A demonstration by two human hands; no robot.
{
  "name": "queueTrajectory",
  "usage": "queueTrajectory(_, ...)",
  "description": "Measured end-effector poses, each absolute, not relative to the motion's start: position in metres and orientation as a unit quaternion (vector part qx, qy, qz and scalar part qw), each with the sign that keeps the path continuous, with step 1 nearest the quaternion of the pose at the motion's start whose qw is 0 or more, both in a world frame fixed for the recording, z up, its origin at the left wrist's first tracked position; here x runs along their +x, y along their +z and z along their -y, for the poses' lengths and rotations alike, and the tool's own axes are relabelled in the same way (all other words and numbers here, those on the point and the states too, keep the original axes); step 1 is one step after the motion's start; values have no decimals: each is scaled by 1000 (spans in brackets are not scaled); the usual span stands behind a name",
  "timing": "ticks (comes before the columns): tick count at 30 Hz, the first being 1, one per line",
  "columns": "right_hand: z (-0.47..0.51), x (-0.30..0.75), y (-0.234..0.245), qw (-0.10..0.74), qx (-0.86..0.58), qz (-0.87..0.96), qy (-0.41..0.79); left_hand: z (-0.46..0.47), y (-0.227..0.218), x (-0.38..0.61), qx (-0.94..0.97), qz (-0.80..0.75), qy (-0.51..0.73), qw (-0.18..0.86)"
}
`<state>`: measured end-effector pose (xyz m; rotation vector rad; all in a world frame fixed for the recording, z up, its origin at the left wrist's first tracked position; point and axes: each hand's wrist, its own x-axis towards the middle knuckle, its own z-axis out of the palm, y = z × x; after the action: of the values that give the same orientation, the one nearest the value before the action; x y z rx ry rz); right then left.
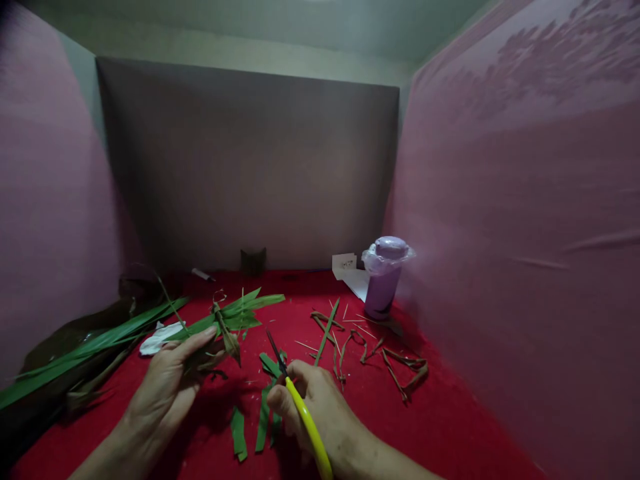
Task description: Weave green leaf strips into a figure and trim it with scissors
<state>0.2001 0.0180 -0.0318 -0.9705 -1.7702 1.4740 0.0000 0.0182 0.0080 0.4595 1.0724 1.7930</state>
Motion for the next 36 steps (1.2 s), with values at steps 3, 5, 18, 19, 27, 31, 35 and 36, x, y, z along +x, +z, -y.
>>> queueTrajectory(3, -21, 198, -42, 339, -350, 654, 578, -14, 8, 6, 193, -434, 716, 511)
queueTrajectory(5, -22, 197, -45, 351, -336, 648, 586, -12, 7, 10, 201, -435, 705, 524)
queueTrajectory(18, -20, 193, -38, 394, -303, 633, 594, -4, 5, 21, 240, -435, 678, 542)
queueTrajectory(19, -20, 193, -37, 394, -303, 633, 593, -3, 5, 22, 238, -435, 676, 545)
queueTrajectory(27, -17, 192, -37, 401, -297, 632, 592, -2, 4, 27, 243, -416, 676, 558)
queueTrajectory(31, -17, 193, -36, 402, -291, 637, 590, -2, 5, 27, 235, -430, 675, 552)
queueTrajectory(35, -17, 193, -35, 401, -297, 636, 588, -2, 4, 27, 241, -423, 674, 556)
queueTrajectory(36, -17, 193, -35, 401, -299, 636, 587, -2, 4, 26, 243, -421, 673, 557)
